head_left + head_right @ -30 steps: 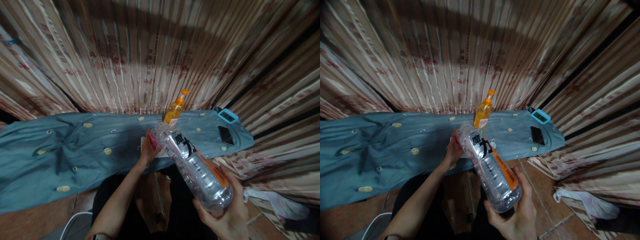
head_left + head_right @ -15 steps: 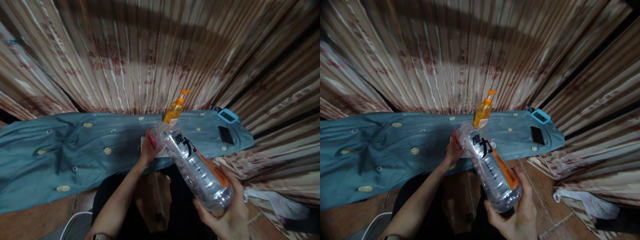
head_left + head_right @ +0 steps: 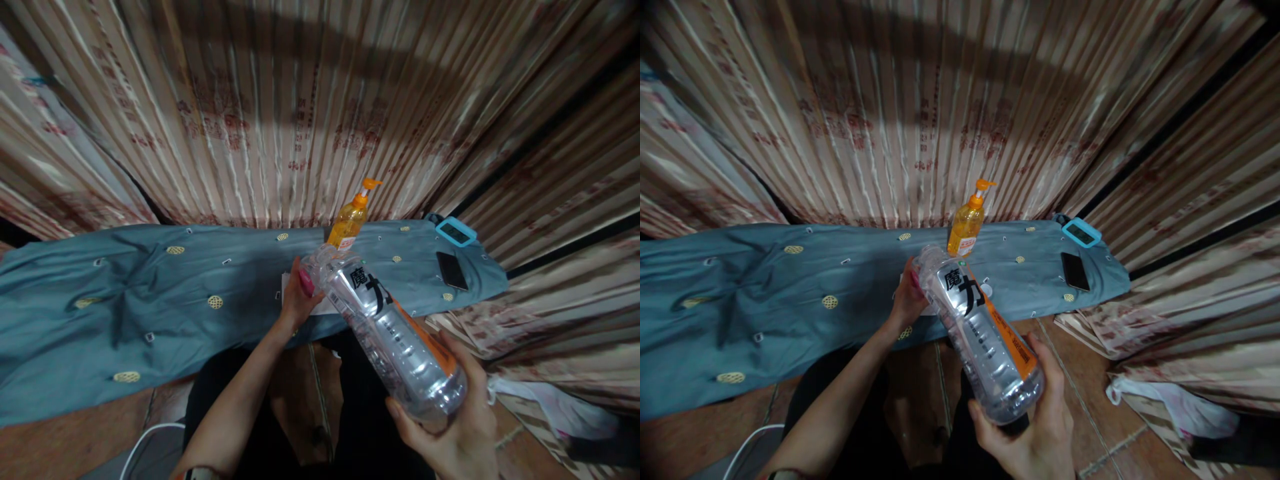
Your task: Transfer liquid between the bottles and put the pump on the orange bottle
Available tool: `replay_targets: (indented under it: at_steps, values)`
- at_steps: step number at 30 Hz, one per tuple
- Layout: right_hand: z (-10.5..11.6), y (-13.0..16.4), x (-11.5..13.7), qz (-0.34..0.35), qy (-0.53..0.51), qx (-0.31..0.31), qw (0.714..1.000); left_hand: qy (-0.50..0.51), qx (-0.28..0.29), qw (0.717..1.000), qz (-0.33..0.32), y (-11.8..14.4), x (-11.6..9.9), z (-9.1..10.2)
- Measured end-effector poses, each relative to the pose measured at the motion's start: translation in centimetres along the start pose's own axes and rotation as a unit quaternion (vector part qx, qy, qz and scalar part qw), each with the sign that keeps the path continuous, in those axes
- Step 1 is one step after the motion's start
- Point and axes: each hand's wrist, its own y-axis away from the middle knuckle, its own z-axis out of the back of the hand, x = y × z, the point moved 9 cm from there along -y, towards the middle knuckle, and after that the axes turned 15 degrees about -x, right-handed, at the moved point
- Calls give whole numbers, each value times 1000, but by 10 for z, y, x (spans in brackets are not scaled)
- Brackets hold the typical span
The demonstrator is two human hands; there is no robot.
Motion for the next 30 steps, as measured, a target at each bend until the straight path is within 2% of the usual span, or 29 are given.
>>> replay_targets:
  at_steps: [10,30]
  values:
    - [-1,1,1,-36,-5,0,999,9,-2,1000,14,-1,1,-1]
    - [-1,2,-2,-50,-7,-2,999,4,-5,1000,15,0,1,1]
